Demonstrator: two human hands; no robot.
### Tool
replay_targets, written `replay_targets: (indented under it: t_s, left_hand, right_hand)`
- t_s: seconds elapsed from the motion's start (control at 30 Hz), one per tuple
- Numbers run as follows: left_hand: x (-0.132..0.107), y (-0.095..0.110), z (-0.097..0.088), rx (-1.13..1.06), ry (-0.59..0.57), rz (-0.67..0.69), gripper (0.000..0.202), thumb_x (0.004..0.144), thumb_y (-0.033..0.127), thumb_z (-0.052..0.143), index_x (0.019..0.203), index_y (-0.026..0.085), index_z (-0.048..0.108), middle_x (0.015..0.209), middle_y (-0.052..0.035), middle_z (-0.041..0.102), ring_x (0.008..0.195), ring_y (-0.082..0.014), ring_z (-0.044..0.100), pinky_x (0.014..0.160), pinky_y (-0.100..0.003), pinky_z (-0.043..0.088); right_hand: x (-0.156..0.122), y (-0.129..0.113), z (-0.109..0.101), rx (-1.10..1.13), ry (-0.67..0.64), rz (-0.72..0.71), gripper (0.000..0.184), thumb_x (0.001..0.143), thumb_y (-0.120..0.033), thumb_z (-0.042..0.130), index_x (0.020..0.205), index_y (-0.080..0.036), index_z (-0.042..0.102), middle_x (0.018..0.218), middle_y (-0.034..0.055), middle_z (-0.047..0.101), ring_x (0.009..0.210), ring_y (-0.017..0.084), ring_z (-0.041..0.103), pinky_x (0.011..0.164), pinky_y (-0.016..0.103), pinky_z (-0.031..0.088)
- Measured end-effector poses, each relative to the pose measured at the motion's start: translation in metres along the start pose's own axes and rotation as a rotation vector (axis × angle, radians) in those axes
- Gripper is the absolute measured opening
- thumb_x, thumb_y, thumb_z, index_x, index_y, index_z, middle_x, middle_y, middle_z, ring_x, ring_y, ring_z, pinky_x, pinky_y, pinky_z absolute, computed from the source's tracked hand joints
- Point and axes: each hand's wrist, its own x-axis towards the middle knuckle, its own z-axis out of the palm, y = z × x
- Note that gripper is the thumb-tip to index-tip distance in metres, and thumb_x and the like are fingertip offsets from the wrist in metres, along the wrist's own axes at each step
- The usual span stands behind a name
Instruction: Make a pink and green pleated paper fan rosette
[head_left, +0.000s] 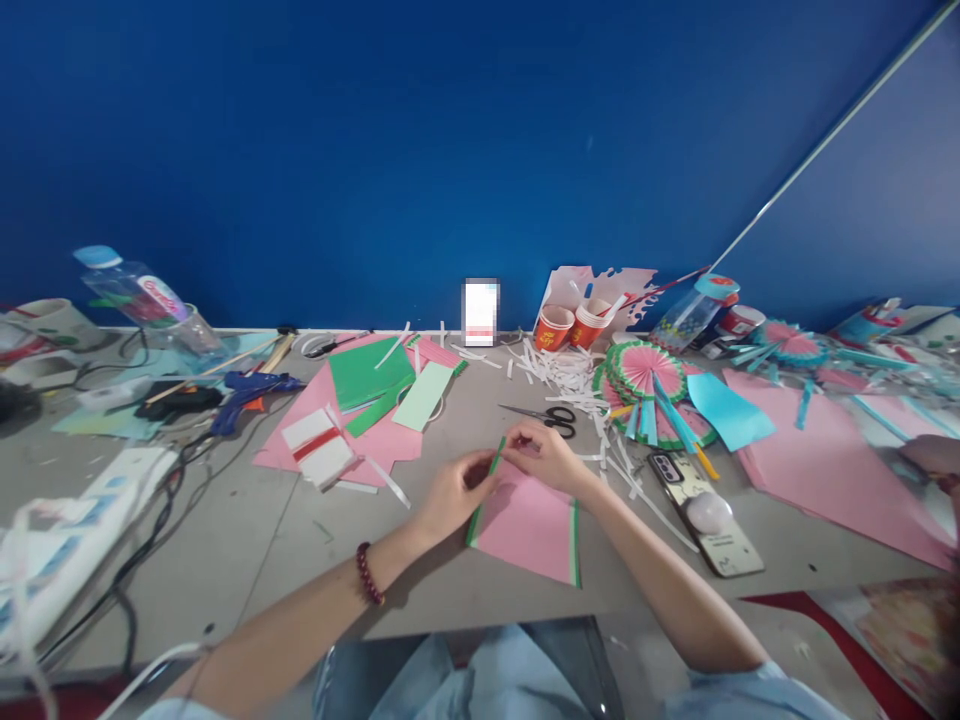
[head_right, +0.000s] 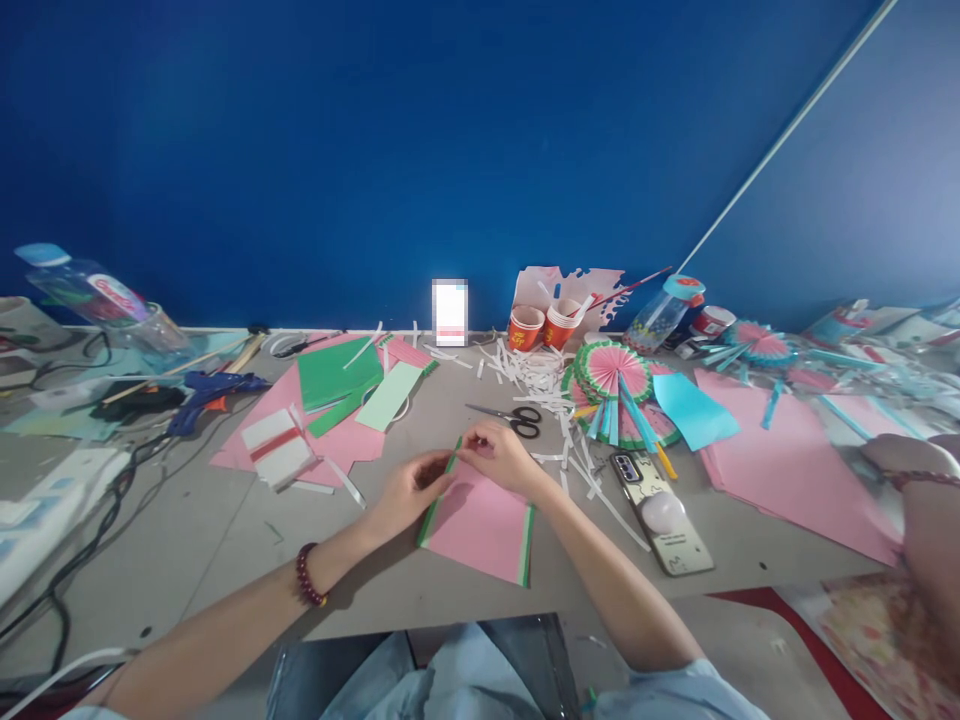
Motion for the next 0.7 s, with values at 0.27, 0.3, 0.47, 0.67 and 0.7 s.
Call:
replay_targets:
  t_s: [0.27, 0.3, 0.47, 0.67, 0.7]
  left_hand:
    - [0.001, 0.000, 0.001, -0.265, -0.033, -0.141, 0.036, 0.077, 0.047, 0.058, 0.074, 0.012, 0.067, 0.067, -0.0011, 0.063, 0.062, -0.0126, 0.052, 0.057, -0.022, 0.039]
    - [0.001, 0.000, 0.000, -0.274, -0.028, -0.142, 0.037, 0.077, 0.047, 0.058, 0.073, 0.012, 0.067, 0.066, -0.0007, 0.062, 0.061, -0.0120, 0.051, 0.056, -0.021, 0.038]
    - [0.001, 0.001, -0.002, -0.291, 0.009, -0.167, 0.034, 0.075, 0.046, 0.060, 0.067, 0.013, 0.064, 0.059, 0.0012, 0.054, 0.057, -0.0100, 0.045, 0.053, -0.021, 0.033]
    - [0.001, 0.006, -0.004, -0.339, 0.027, -0.201, 0.029, 0.074, 0.042, 0.061, 0.065, 0.014, 0.062, 0.059, 0.0010, 0.054, 0.056, -0.0102, 0.044, 0.052, -0.021, 0.032]
    - [0.001, 0.006, -0.004, -0.353, 0.018, -0.199, 0.029, 0.074, 0.041, 0.060, 0.064, 0.014, 0.061, 0.058, 0.0012, 0.054, 0.056, -0.0100, 0.044, 0.053, -0.021, 0.032]
  right_hand:
    - [-0.001, 0.001, -0.001, 0.108, 0.040, 0.106, 0.013, 0.082, -0.030, 0.054, 0.079, -0.018, 0.059, 0.076, 0.0015, 0.061, 0.070, 0.014, 0.055, 0.066, 0.026, 0.043]
    - [-0.001, 0.001, -0.002, 0.112, 0.065, 0.122, 0.014, 0.082, -0.031, 0.053, 0.080, -0.018, 0.059, 0.075, 0.0015, 0.061, 0.069, 0.014, 0.055, 0.065, 0.025, 0.043]
    - [0.000, 0.000, -0.007, 0.196, 0.093, 0.181, 0.020, 0.082, -0.036, 0.051, 0.085, -0.018, 0.060, 0.076, 0.0025, 0.063, 0.069, 0.014, 0.057, 0.062, 0.024, 0.043]
    - [-0.003, -0.001, -0.013, 0.158, -0.019, 0.249, 0.020, 0.078, -0.036, 0.057, 0.075, -0.017, 0.062, 0.064, -0.0008, 0.057, 0.054, 0.011, 0.048, 0.052, 0.022, 0.036]
    - [-0.003, -0.002, -0.013, 0.160, -0.033, 0.253, 0.020, 0.078, -0.036, 0.057, 0.075, -0.017, 0.063, 0.063, -0.0011, 0.057, 0.054, 0.010, 0.047, 0.052, 0.022, 0.035]
